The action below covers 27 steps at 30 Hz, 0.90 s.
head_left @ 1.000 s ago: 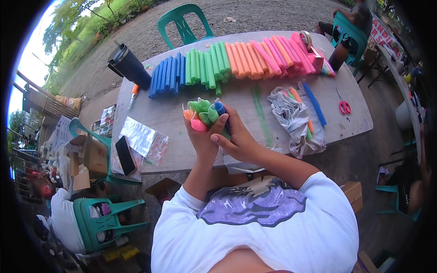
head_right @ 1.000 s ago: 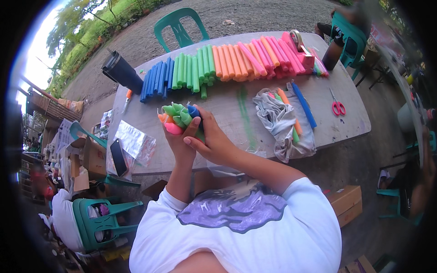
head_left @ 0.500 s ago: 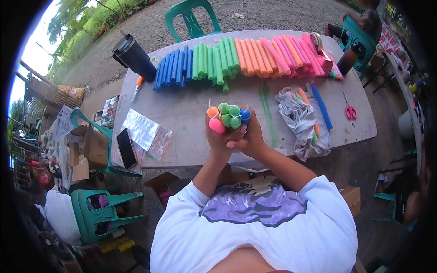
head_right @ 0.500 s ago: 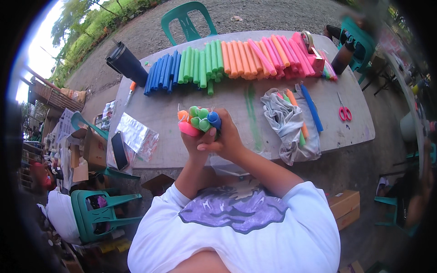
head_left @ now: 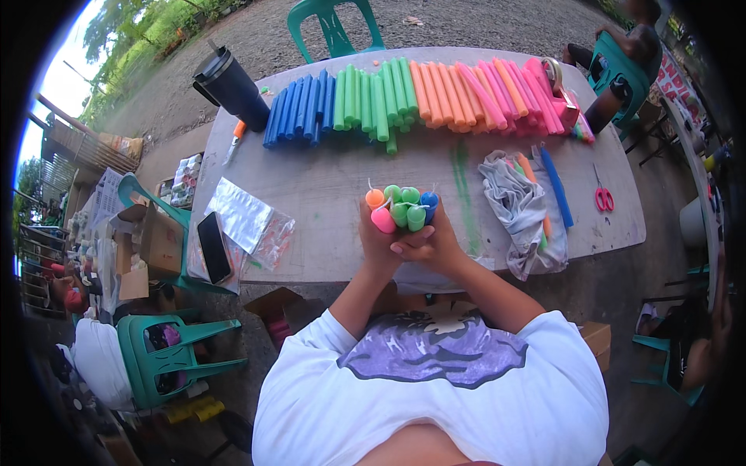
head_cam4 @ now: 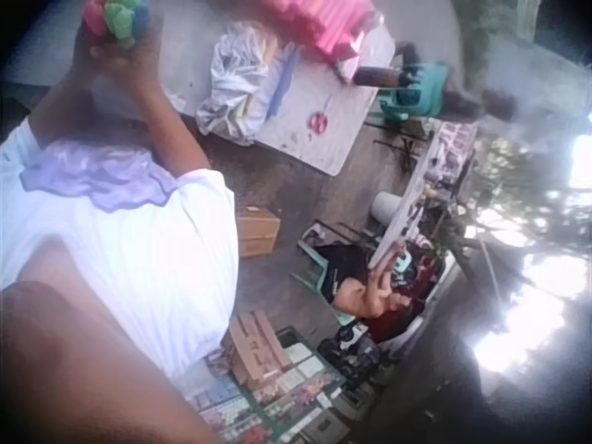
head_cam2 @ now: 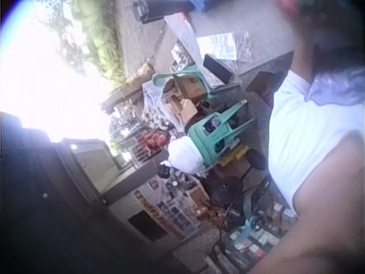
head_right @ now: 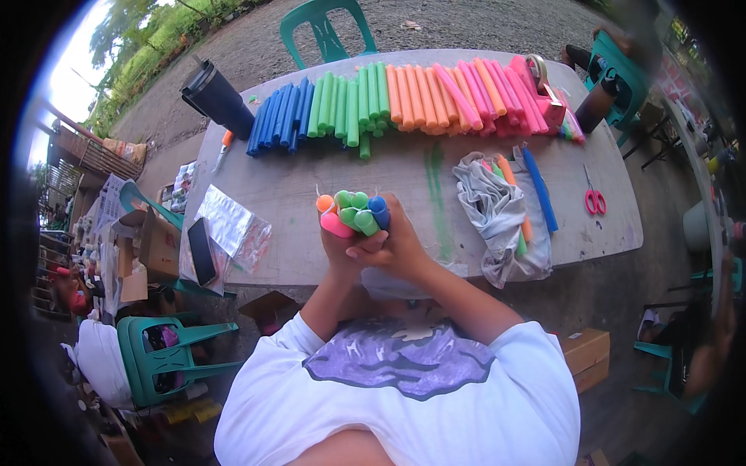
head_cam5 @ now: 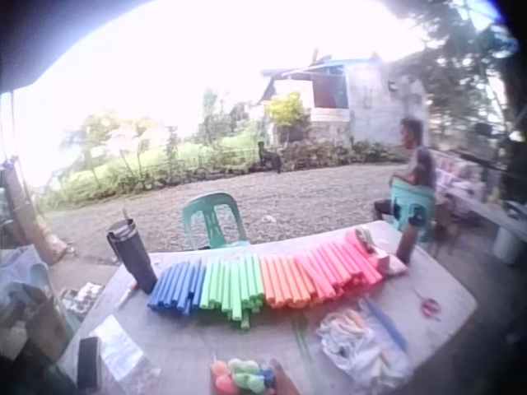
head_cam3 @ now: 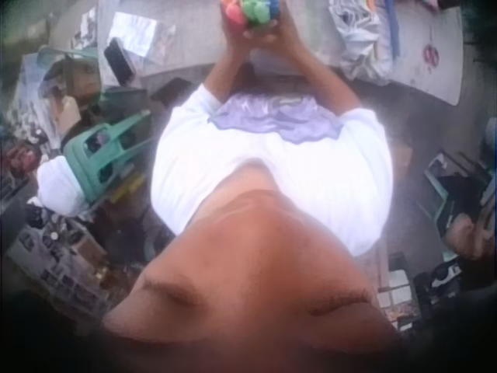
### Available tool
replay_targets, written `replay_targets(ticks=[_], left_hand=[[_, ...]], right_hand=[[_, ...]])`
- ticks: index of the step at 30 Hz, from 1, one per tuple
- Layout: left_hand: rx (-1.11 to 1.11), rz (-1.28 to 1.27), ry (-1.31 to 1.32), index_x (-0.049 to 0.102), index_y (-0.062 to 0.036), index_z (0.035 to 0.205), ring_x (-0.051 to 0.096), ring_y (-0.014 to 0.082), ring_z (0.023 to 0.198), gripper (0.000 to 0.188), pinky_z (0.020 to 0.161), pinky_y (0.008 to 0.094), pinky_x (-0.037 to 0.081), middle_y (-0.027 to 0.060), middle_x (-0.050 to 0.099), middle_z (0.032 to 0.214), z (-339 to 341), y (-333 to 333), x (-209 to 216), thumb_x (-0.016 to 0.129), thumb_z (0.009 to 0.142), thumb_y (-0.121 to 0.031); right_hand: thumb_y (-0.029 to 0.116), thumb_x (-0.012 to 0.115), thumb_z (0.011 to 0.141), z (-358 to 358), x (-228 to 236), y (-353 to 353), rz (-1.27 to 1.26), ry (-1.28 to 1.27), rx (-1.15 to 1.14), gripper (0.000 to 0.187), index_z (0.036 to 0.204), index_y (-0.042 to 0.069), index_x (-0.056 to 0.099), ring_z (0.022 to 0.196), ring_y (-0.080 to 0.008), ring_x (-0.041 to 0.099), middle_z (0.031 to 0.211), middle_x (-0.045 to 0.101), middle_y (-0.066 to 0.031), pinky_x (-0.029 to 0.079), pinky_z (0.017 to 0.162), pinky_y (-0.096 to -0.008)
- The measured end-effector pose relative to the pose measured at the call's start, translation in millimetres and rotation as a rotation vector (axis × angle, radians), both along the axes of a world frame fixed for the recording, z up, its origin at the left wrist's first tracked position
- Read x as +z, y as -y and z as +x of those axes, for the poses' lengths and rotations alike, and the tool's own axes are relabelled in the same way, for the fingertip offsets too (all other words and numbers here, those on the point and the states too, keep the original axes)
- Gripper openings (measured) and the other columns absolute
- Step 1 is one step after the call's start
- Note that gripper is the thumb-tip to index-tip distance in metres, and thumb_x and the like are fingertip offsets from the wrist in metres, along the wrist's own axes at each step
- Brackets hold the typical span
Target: The person repeatedly picks up colorful cylindrical candles from a table, bundles them together by hand, and places the bundles back on the table. The person occasionally wipes the candles with a cloth. The process is repeated multiple times with different color combinations.
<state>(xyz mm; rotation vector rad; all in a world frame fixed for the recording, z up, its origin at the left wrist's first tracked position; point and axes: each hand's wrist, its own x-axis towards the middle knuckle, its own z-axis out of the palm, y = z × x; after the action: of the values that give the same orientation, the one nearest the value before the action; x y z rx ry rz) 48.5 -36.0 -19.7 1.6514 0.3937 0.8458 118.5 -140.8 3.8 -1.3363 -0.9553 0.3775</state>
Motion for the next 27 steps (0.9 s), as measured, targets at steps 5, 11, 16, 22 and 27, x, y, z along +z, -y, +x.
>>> replay_targets(ticks=[5, 11, 16, 22, 27], left_hand=[[-0.022, -0.01, 0.091, 0.049, -0.0022, 0.11, 0.06, 0.0169, 0.086, 0.071, 0.074, 0.0305, 0.051, 0.0053, 0.059, 0.098, -1.5, 1.0, -7.1, 0.088, 0.056, -0.028], [-0.007, -0.021, 0.16, 0.052, -0.0026, 0.111, 0.062, 0.0151, 0.087, 0.063, 0.076, 0.0286, 0.053, 0.0047, 0.061, 0.099, -1.3, 1.2, -17.3, 0.087, 0.059, -0.012], [0.039, 0.087, 0.059, 0.037, -0.001, 0.113, 0.058, 0.0249, 0.084, 0.093, 0.072, 0.0375, 0.047, 0.0112, 0.054, 0.099, 1.8, 5.7, -20.9, 0.086, 0.055, -0.054], [0.081, 0.258, 0.121, 0.034, -0.0008, 0.115, 0.058, 0.0249, 0.083, 0.091, 0.07, 0.0378, 0.047, 0.012, 0.054, 0.099, 1.9, 5.5, -20.4, 0.084, 0.059, -0.054], [0.092, 0.409, 0.16, 0.033, -0.0008, 0.114, 0.057, 0.026, 0.079, 0.089, 0.067, 0.0387, 0.047, 0.0123, 0.052, 0.096, 3.7, 5.5, -9.2, 0.081, 0.062, -0.056]], right_hand=[[0.029, 0.085, 0.064, 0.9, -3.0, 2.6, 0.004, 0.037, 0.003, 0.084, 0.126, 0.004, 0.035, 0.102, -0.0246, 0.051, 0.112, 0.049, -0.0121, 0.042, 0.09, -0.0382], [0.027, 0.085, 0.064, 1.9, -1.8, 3.2, -0.013, 0.057, 0.014, 0.085, 0.126, 0.004, 0.032, 0.103, -0.0245, 0.05, 0.112, 0.048, -0.0125, 0.041, 0.092, -0.0385], [0.025, 0.085, 0.064, 3.2, -9.2, 2.9, -0.003, 0.049, 0.031, 0.085, 0.127, 0.004, 0.032, 0.105, -0.0251, 0.049, 0.115, 0.047, -0.013, 0.041, 0.093, -0.0392], [0.025, 0.085, 0.063, 5.0, -11.4, 0.7, 0.012, 0.069, 0.065, 0.085, 0.128, 0.006, 0.033, 0.105, -0.0259, 0.049, 0.116, 0.044, -0.0129, 0.04, 0.093, -0.0399], [0.027, 0.085, 0.063, 6.4, -25.2, -1.4, 0.023, 0.094, 0.057, 0.088, 0.128, 0.006, 0.03, 0.103, -0.0255, 0.049, 0.113, 0.044, -0.0126, 0.04, 0.092, -0.0399]])
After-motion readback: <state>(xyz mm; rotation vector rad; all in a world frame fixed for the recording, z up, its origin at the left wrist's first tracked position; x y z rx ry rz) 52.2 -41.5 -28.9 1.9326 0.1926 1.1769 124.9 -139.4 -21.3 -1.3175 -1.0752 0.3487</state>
